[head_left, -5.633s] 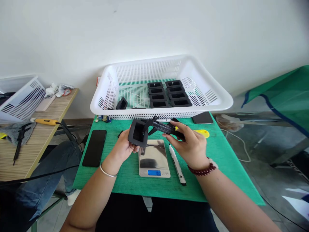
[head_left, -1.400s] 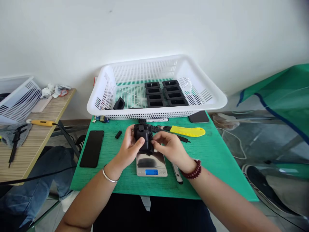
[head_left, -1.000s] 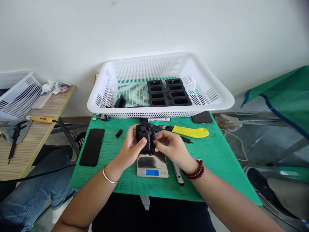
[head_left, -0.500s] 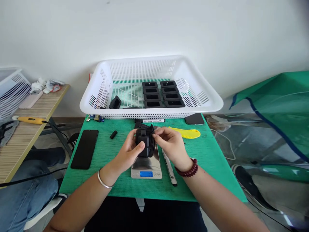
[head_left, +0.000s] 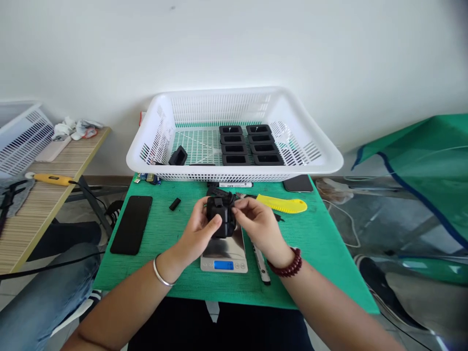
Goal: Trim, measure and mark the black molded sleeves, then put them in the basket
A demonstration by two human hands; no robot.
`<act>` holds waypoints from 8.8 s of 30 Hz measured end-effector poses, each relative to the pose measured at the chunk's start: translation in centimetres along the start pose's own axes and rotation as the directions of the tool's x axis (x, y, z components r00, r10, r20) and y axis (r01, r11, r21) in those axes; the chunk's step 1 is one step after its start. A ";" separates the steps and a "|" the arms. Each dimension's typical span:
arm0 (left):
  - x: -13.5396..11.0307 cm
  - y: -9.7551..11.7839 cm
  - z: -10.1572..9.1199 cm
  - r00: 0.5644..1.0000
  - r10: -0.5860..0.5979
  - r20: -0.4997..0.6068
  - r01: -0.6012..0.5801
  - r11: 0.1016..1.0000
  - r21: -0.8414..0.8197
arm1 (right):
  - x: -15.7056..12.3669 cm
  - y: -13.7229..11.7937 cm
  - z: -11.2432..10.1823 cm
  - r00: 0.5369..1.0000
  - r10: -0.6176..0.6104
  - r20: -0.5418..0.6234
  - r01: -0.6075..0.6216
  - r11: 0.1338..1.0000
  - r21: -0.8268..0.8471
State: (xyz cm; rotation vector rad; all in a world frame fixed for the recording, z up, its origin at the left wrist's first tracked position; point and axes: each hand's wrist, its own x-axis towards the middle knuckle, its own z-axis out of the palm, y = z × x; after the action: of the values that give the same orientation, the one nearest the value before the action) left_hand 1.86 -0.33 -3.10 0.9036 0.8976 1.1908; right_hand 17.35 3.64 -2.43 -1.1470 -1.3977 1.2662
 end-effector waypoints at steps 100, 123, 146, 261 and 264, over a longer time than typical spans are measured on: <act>0.4 0.9 -1.1 0.987 0.144 0.075 -0.152 0.981 0.119 | -0.5 0.7 0.0 0.991 -0.125 0.058 0.130 0.987 -0.095; 0.2 2.2 -1.4 0.899 0.361 0.248 -0.420 0.552 0.721 | 0.5 0.6 -1.5 0.997 -0.075 0.007 0.074 0.996 0.048; 0.2 1.9 -1.2 0.782 0.524 0.337 -0.508 0.223 0.832 | -0.1 0.3 -1.3 0.962 -0.097 0.256 0.133 0.983 -0.128; 0.1 3.3 -1.6 0.695 0.629 0.349 -0.610 0.259 0.749 | -0.1 -0.2 -1.1 0.966 0.003 0.260 -0.017 0.999 0.049; 0.0 3.1 -1.6 0.728 0.625 0.281 -0.552 0.291 0.782 | -0.5 -0.2 -0.8 0.956 -0.089 0.278 0.095 0.995 -0.008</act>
State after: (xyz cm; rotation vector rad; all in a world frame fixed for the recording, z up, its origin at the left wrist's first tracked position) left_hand -0.79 0.26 -0.81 2.1709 1.2868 1.4181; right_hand 18.19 3.24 -2.20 -0.9312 -1.6538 1.3869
